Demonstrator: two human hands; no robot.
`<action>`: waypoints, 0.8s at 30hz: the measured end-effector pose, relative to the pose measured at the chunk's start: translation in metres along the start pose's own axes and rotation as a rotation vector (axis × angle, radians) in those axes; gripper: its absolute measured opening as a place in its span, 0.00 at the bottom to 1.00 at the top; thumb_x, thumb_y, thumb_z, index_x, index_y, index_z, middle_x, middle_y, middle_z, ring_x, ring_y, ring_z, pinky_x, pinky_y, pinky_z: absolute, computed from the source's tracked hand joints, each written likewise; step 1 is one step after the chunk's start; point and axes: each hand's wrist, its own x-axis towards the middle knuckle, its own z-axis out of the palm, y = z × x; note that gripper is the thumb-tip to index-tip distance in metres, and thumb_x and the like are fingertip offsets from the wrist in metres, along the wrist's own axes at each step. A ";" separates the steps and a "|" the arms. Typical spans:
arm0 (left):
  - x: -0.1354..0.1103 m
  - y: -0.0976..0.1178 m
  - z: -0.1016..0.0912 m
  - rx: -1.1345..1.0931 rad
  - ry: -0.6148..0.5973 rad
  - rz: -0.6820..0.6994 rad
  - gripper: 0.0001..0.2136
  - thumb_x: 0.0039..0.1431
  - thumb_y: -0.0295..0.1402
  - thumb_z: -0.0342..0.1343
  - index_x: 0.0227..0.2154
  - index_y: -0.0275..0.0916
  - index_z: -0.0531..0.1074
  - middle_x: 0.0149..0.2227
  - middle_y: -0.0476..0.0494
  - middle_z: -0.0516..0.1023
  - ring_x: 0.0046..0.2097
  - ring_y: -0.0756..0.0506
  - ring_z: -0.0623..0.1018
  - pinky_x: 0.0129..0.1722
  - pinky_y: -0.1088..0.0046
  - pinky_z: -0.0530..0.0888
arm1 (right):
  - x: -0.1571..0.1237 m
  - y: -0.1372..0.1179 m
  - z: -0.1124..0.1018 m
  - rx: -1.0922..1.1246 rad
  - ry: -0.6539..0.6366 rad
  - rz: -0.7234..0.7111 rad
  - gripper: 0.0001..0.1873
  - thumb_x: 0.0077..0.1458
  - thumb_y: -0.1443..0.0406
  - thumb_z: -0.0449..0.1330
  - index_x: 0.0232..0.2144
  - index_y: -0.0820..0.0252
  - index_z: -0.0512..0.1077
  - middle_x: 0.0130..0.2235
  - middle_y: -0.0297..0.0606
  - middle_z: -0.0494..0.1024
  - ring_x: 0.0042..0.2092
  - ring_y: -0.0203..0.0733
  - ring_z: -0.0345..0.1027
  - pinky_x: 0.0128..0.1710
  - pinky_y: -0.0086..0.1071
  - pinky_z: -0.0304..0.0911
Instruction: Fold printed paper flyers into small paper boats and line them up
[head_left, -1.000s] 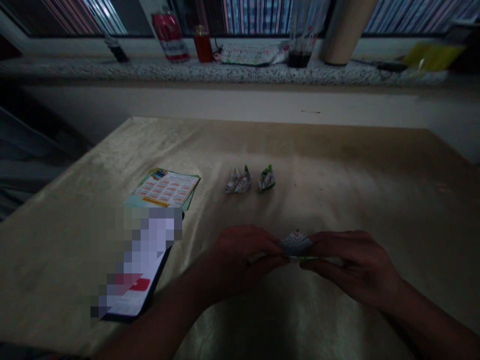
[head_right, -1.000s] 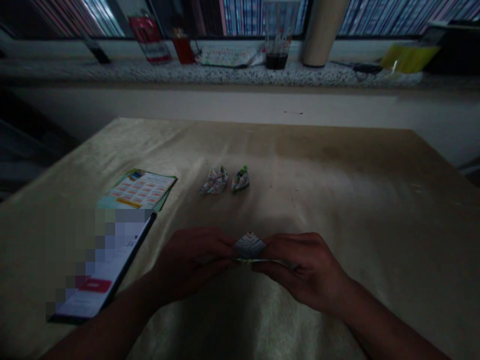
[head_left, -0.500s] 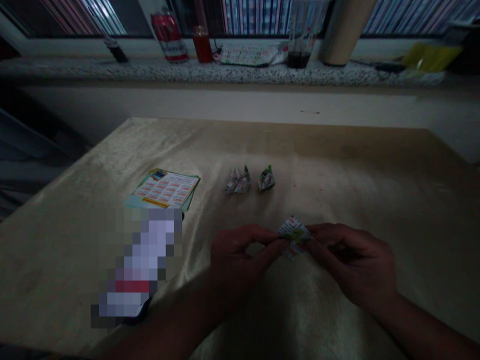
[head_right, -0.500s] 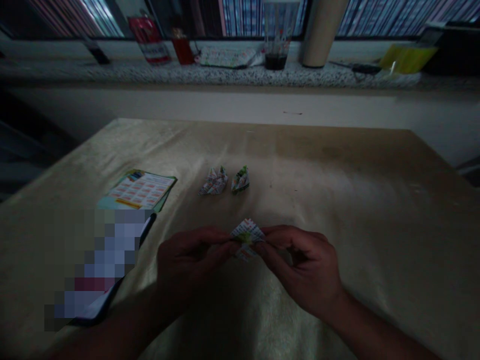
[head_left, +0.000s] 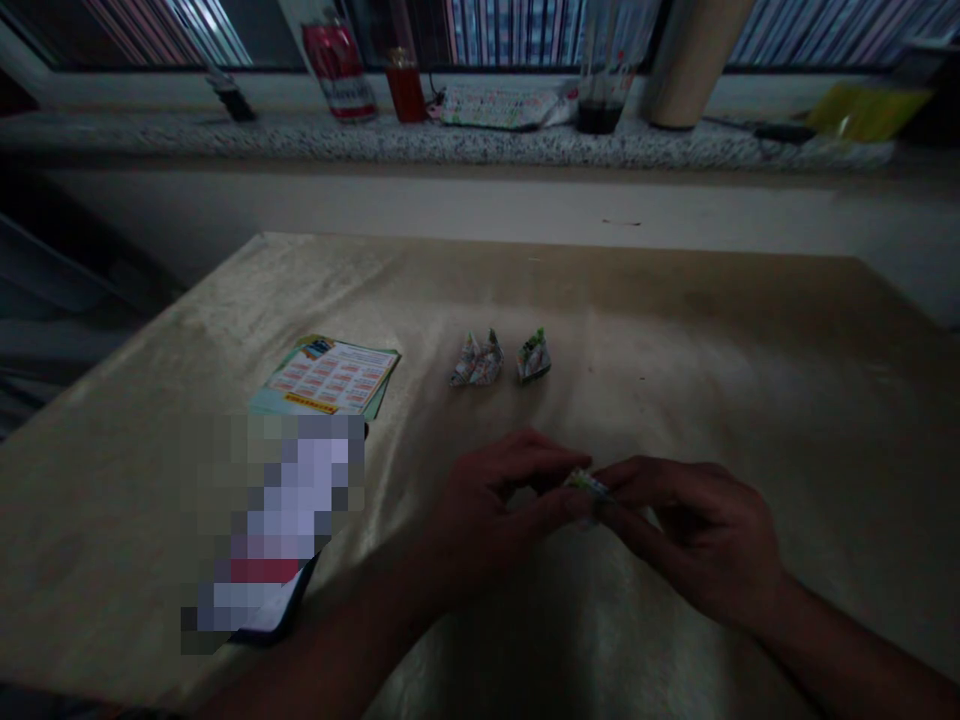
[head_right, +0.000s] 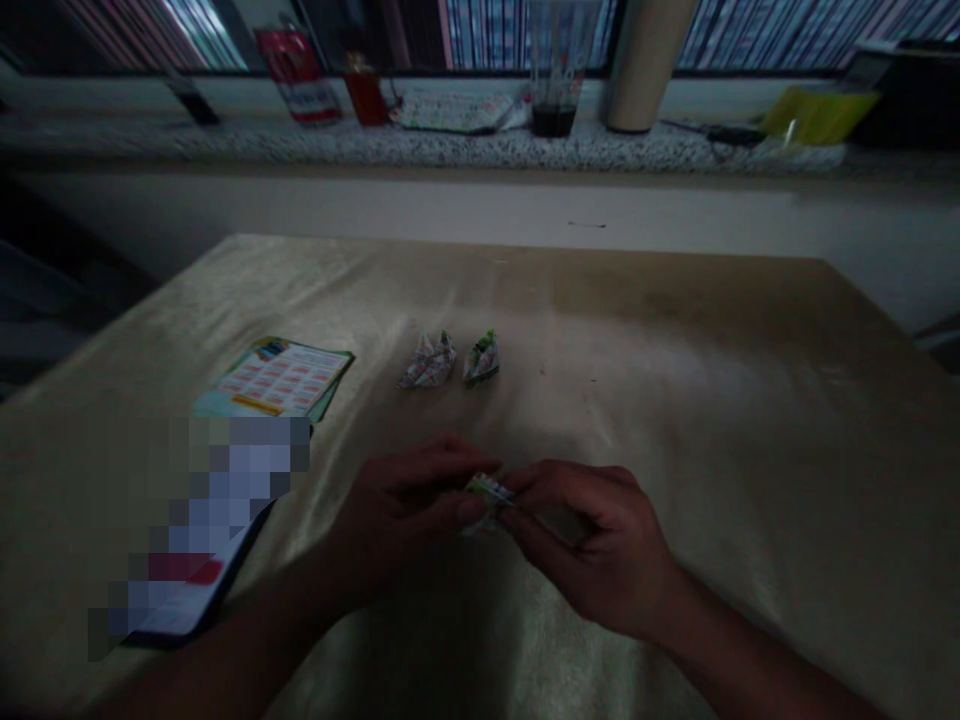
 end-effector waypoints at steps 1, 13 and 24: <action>0.001 0.000 -0.001 -0.008 -0.033 0.001 0.08 0.56 0.33 0.67 0.40 0.43 0.84 0.34 0.47 0.78 0.35 0.51 0.77 0.33 0.78 0.73 | 0.000 0.001 -0.001 -0.005 -0.018 -0.019 0.08 0.57 0.74 0.65 0.36 0.56 0.77 0.38 0.36 0.86 0.36 0.36 0.81 0.35 0.26 0.75; 0.001 -0.003 0.001 -0.004 0.011 0.033 0.02 0.53 0.32 0.69 0.31 0.41 0.84 0.30 0.46 0.77 0.31 0.50 0.74 0.29 0.75 0.70 | 0.001 -0.001 -0.003 -0.106 -0.110 -0.085 0.09 0.60 0.74 0.62 0.39 0.55 0.75 0.41 0.37 0.85 0.37 0.36 0.80 0.35 0.27 0.75; -0.001 -0.002 0.005 0.013 0.077 0.131 0.02 0.54 0.29 0.68 0.28 0.38 0.83 0.27 0.48 0.76 0.29 0.52 0.74 0.28 0.77 0.70 | 0.001 -0.002 -0.003 -0.106 -0.136 -0.108 0.09 0.61 0.74 0.61 0.39 0.55 0.74 0.41 0.38 0.85 0.36 0.36 0.80 0.34 0.26 0.74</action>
